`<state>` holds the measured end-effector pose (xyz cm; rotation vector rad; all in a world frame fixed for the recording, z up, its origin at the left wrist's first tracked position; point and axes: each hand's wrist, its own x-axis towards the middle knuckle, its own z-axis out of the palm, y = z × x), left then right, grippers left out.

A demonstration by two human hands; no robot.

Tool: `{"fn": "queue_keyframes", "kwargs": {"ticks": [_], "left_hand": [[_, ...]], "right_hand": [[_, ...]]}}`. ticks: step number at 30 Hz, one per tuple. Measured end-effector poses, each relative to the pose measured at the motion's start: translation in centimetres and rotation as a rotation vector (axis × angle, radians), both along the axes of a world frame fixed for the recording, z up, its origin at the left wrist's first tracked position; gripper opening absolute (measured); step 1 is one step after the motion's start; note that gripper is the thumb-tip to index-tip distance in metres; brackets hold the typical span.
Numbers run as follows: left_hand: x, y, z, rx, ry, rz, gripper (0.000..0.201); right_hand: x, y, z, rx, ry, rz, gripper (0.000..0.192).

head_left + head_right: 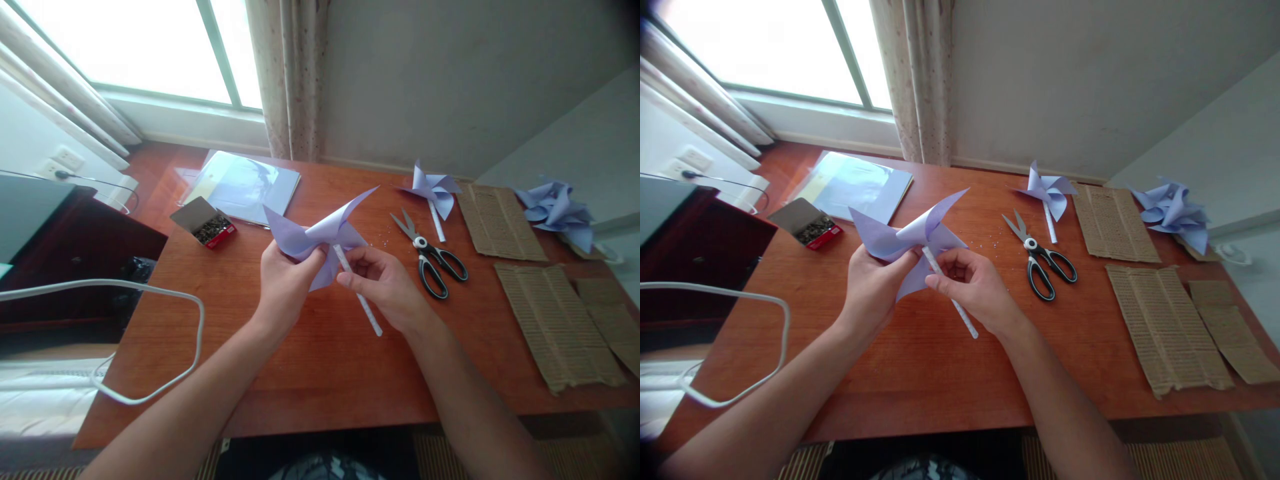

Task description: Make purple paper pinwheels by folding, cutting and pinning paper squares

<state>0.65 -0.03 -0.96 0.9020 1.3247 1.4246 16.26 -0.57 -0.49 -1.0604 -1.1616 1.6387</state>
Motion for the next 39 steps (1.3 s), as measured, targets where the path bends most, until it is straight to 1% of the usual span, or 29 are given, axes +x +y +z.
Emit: {"fn": "queue_keyframes", "kwargs": {"ticks": [4,9,14,18,24,29,37,39], "left_hand": [[-0.1,0.2,-0.1,-0.011,-0.008,0.021,0.020],[-0.3,0.6,-0.2,-0.033,-0.025,0.050,0.022],[-0.3,0.7,-0.3,-0.049,-0.046,0.047,0.022],[-0.3,0.8,-0.3,-0.061,-0.054,0.052,0.024],[-0.3,0.9,-0.3,-0.074,-0.039,0.043,0.023],[-0.3,0.8,-0.3,-0.066,-0.051,0.045,0.022],[-0.3,0.7,-0.2,-0.068,-0.062,0.042,0.024],[-0.3,0.7,-0.3,-0.072,-0.063,0.045,0.024]], "right_hand": [[0.2,0.0,0.2,-0.037,0.040,-0.002,0.022],[0.6,-0.1,0.4,-0.098,0.096,0.046,0.023],[0.7,0.0,0.6,-0.061,0.154,0.051,0.021],[0.6,-0.1,0.8,-0.012,0.107,0.034,0.023],[0.6,-0.2,1.1,0.038,0.056,0.049,0.025],[0.6,-0.2,1.1,0.030,0.054,0.035,0.025],[0.6,0.0,0.7,0.005,0.131,0.010,0.027],[0.6,0.0,0.7,-0.007,0.132,0.011,0.024]]}}
